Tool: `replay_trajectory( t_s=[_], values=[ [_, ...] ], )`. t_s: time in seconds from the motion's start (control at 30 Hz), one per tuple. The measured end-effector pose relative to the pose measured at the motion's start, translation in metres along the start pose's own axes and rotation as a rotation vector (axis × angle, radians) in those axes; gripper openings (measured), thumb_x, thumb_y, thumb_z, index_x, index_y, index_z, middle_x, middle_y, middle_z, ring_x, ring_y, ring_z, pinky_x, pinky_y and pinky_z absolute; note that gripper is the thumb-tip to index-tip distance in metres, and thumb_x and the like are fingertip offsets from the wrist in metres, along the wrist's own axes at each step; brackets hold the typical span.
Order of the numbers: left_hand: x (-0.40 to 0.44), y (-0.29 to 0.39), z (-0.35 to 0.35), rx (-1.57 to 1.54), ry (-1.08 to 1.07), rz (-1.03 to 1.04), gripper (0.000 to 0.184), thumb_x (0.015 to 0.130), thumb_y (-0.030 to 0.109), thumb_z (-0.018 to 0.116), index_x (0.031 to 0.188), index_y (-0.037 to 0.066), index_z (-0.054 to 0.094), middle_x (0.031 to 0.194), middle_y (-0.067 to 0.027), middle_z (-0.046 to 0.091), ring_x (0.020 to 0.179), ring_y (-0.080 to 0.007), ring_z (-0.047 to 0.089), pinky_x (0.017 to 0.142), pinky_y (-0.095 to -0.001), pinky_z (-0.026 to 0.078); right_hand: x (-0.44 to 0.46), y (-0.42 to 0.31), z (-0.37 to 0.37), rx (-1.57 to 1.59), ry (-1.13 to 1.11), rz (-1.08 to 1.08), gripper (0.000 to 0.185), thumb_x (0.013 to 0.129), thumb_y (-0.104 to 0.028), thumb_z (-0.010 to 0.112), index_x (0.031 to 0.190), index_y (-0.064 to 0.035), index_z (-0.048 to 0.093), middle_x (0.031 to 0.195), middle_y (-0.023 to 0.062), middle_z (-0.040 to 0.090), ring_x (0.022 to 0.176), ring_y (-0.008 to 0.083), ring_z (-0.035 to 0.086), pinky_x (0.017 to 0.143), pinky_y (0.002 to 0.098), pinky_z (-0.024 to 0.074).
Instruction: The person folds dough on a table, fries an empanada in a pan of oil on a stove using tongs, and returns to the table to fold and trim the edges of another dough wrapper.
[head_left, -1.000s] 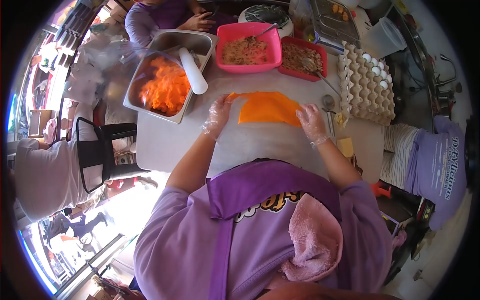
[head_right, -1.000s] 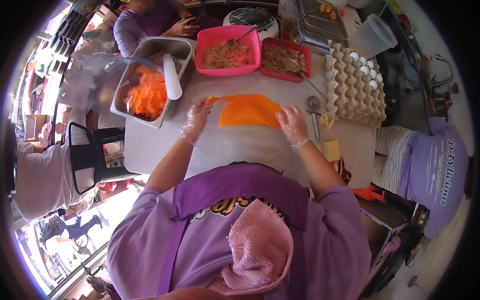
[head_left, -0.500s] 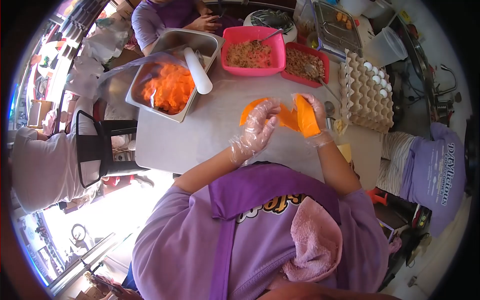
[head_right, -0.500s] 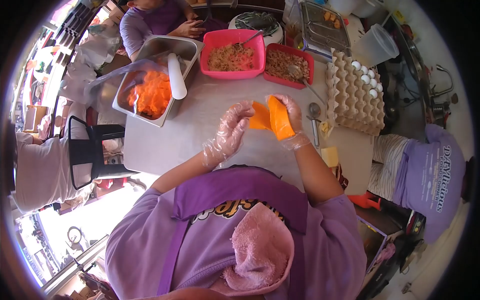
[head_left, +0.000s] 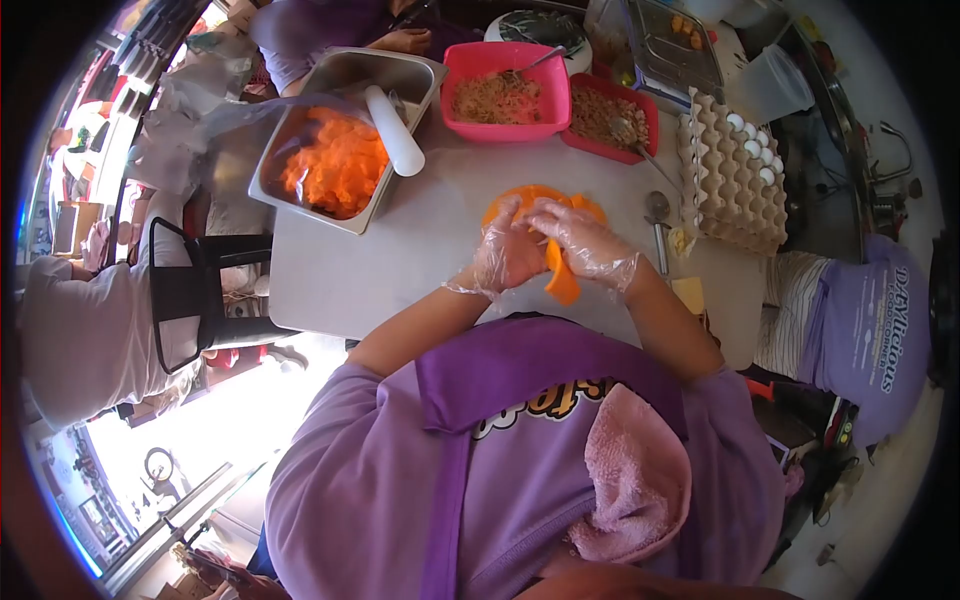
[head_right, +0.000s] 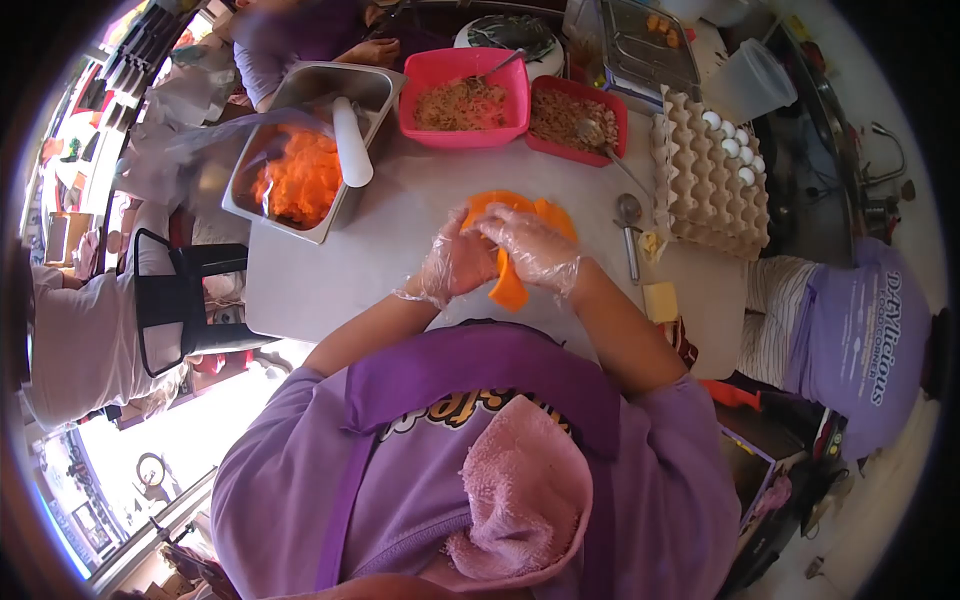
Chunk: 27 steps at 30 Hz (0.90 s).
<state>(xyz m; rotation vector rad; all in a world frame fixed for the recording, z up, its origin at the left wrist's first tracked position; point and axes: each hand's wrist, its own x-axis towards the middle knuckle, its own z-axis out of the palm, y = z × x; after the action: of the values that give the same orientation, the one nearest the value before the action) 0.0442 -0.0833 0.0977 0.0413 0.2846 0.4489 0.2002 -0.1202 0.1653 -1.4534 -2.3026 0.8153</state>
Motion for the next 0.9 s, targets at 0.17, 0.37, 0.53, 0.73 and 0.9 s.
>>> replay_trajectory(
  t_s=[0.17, 0.37, 0.53, 0.73, 0.9],
  values=[
    [-0.023, -0.006, -0.022, 0.014, 0.092, -0.156, 0.056, 0.086, 0.050, 0.053, 0.125, 0.011, 0.045, 0.121, -0.0130, 0.047, 0.110, -0.0322, 0.048, 0.095, -0.0479, 0.039, -0.009, 0.040, -0.013, 0.521, -0.231, 0.025, 0.049, 0.079, 0.007, 0.049, 0.127, -0.0034, 0.047, 0.126, 0.0115, 0.049, 0.114, 0.0278, 0.051, 0.092, 0.0332, 0.0454],
    [-0.036, 0.000, -0.035, -0.108, 0.144, -0.039, 0.041, 0.087, 0.038, 0.055, 0.116, 0.010, 0.048, 0.104, -0.0089, 0.052, 0.086, -0.0225, 0.053, 0.076, -0.0334, 0.046, -0.054, 0.133, 0.022, 0.007, -0.055, 0.630, 0.058, 0.073, -0.012, 0.067, 0.127, -0.0033, 0.046, 0.116, 0.0178, 0.055, 0.107, 0.0363, 0.054, 0.091, 0.0389, 0.0454],
    [-0.039, 0.008, -0.044, 0.010, 0.143, 0.063, 0.040, 0.087, 0.036, 0.056, 0.113, 0.007, 0.049, 0.107, -0.0107, 0.054, 0.087, -0.0235, 0.054, 0.078, -0.0352, 0.046, -0.069, 0.095, 0.051, -0.221, 0.101, 0.615, 0.054, 0.071, -0.014, 0.071, 0.120, -0.0077, 0.050, 0.110, 0.0171, 0.052, 0.103, 0.0335, 0.053, 0.089, 0.0387, 0.0451],
    [-0.041, -0.001, -0.059, -0.051, 0.177, 0.044, 0.029, 0.083, 0.021, 0.062, 0.105, 0.006, 0.051, 0.103, -0.0095, 0.051, 0.087, -0.0238, 0.053, 0.079, -0.0332, 0.046, -0.088, 0.126, 0.065, -0.287, 0.235, 0.353, 0.038, 0.076, -0.010, 0.064, 0.112, -0.0076, 0.053, 0.093, 0.0116, 0.058, 0.086, 0.0316, 0.058, 0.070, 0.0402, 0.0491],
    [-0.043, -0.007, -0.064, -0.056, 0.222, 0.047, 0.029, 0.081, 0.015, 0.064, 0.104, 0.006, 0.049, 0.104, -0.0089, 0.050, 0.087, -0.0228, 0.053, 0.080, -0.0341, 0.047, -0.094, 0.126, 0.069, -0.427, 0.297, 0.216, 0.037, 0.076, -0.008, 0.062, 0.112, -0.0077, 0.053, 0.085, 0.0109, 0.058, 0.077, 0.0319, 0.057, 0.062, 0.0423, 0.0487]
  ],
)
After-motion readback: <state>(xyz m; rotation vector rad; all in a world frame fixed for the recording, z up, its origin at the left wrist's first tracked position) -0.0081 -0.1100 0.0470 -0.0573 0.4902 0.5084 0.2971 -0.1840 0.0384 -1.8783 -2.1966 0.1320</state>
